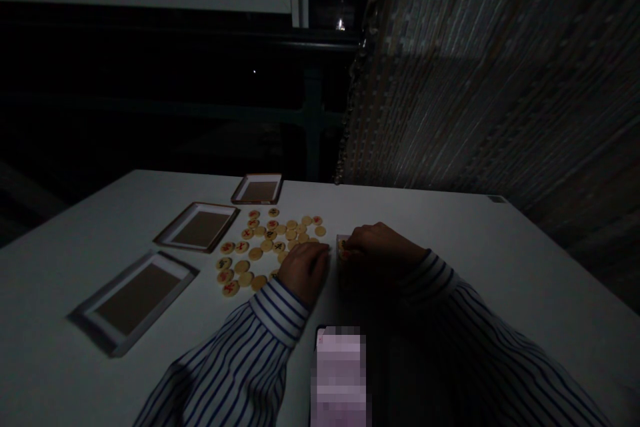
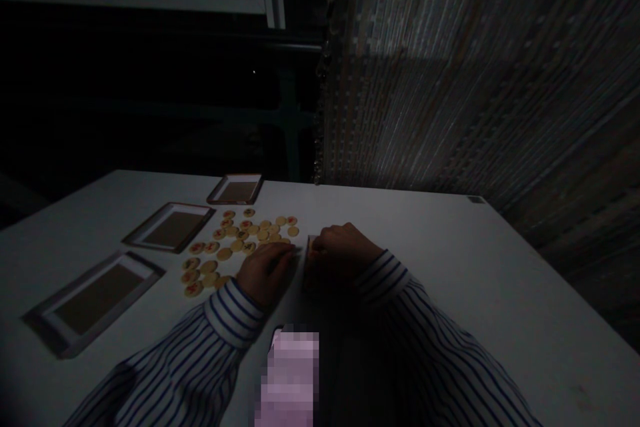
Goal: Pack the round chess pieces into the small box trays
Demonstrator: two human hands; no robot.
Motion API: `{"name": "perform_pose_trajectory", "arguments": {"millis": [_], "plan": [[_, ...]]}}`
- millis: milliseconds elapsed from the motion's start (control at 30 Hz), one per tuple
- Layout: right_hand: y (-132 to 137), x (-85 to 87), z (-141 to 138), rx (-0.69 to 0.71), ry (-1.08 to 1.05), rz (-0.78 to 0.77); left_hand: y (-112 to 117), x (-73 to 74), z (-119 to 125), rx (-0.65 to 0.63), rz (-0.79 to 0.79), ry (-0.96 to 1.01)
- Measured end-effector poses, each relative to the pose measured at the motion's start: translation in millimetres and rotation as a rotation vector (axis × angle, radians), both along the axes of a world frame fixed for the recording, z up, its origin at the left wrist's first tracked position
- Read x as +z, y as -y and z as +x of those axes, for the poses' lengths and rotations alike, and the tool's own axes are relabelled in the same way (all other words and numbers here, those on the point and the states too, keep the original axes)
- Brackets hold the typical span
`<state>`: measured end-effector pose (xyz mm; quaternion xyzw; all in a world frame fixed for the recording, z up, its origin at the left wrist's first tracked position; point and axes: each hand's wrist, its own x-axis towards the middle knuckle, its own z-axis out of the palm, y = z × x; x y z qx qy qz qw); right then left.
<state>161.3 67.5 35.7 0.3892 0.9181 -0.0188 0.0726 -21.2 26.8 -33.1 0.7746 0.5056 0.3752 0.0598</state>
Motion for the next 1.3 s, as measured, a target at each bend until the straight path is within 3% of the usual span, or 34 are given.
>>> {"name": "perform_pose_trajectory", "arguments": {"millis": [467, 567, 900, 1300], "plan": [[-1.5, -0.7, 2.0, 0.003, 0.008, 0.004, 0.1, -0.4, 0.1, 0.000, -0.005, 0.002], [0.1, 7.2, 5.0, -0.008, -0.063, 0.020, -0.4, 0.5, -1.1, 0.001, -0.006, 0.014], [19.5, 52.8, 19.6, -0.085, -0.368, 0.279, 3.5, 15.8, -6.7, 0.064, 0.010, 0.072], [33.3, 58.5, 14.5, -0.023, -0.383, 0.265, 6.6, 38.1, -28.3, 0.273, -0.136, 0.311]]}}
